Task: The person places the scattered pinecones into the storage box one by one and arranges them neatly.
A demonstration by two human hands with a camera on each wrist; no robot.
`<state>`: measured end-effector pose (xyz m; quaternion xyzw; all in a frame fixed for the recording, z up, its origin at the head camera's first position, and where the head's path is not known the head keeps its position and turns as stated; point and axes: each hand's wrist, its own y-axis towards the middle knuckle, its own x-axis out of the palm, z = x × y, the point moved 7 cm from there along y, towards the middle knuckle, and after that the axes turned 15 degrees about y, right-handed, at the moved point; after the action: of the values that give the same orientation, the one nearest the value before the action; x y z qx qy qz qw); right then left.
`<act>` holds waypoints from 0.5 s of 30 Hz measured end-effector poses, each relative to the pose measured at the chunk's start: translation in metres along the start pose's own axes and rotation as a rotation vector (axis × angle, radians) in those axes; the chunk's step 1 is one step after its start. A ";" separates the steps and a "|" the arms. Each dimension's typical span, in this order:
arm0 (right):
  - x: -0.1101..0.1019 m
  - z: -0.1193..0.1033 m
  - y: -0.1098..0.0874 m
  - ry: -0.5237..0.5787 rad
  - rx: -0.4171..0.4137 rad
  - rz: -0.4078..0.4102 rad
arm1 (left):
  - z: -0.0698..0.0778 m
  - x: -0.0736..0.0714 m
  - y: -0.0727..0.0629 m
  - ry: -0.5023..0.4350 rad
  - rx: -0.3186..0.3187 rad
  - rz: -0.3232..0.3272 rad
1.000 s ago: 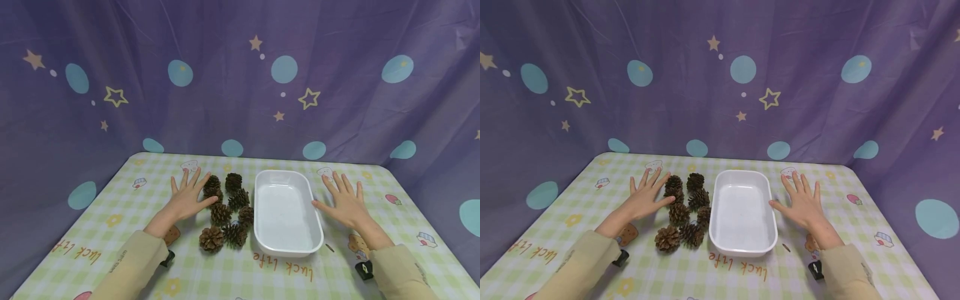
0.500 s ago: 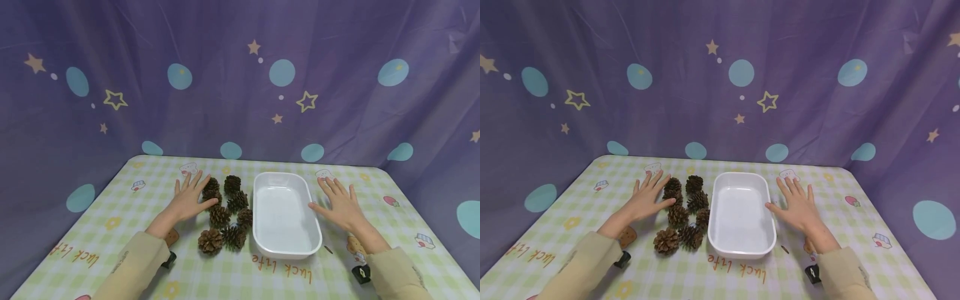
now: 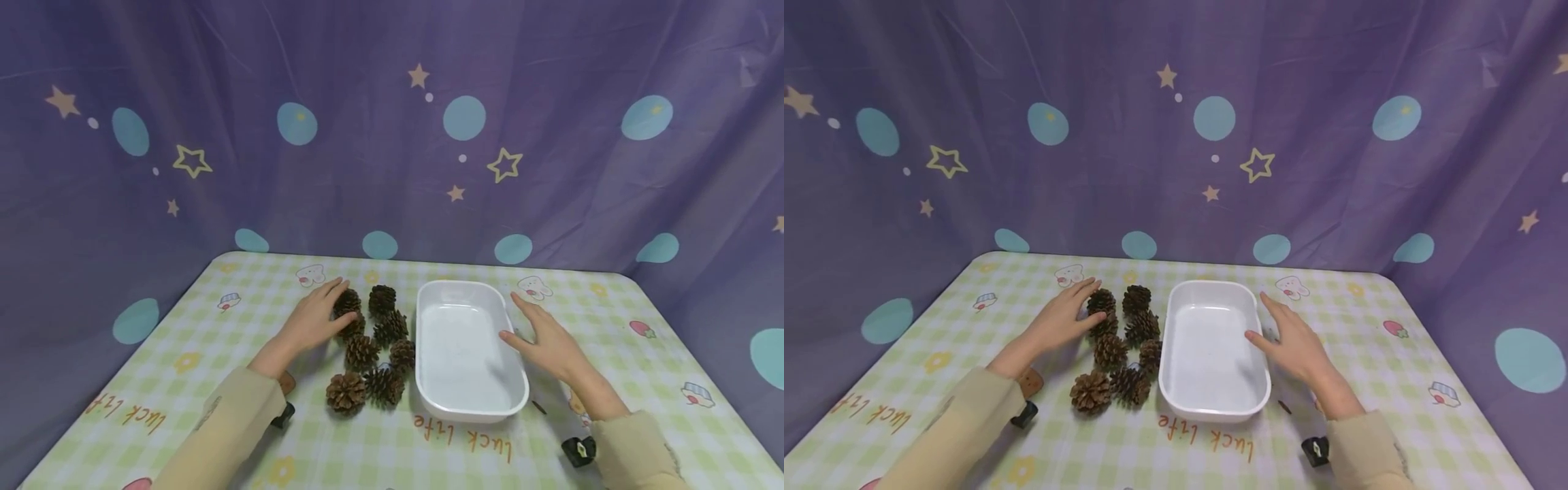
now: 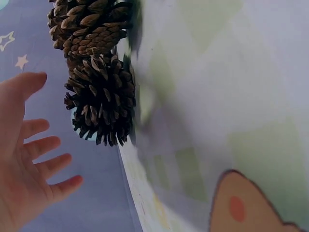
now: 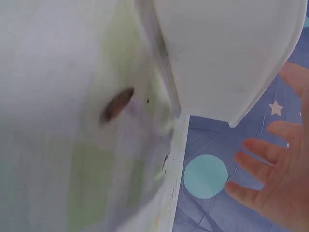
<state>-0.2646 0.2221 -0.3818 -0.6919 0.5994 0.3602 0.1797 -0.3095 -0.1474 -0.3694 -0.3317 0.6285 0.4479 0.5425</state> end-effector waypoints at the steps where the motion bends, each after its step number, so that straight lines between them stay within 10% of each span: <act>1: 0.001 0.000 0.000 0.021 0.008 0.001 | 0.001 -0.001 0.002 -0.006 0.003 0.010; 15: 0.012 0.005 -0.001 0.407 0.074 -0.022 | 0.023 -0.007 0.023 0.023 0.083 0.052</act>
<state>-0.2647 0.2176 -0.3941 -0.7499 0.6284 0.1887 0.0841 -0.3200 -0.1180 -0.3577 -0.2974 0.6612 0.4316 0.5368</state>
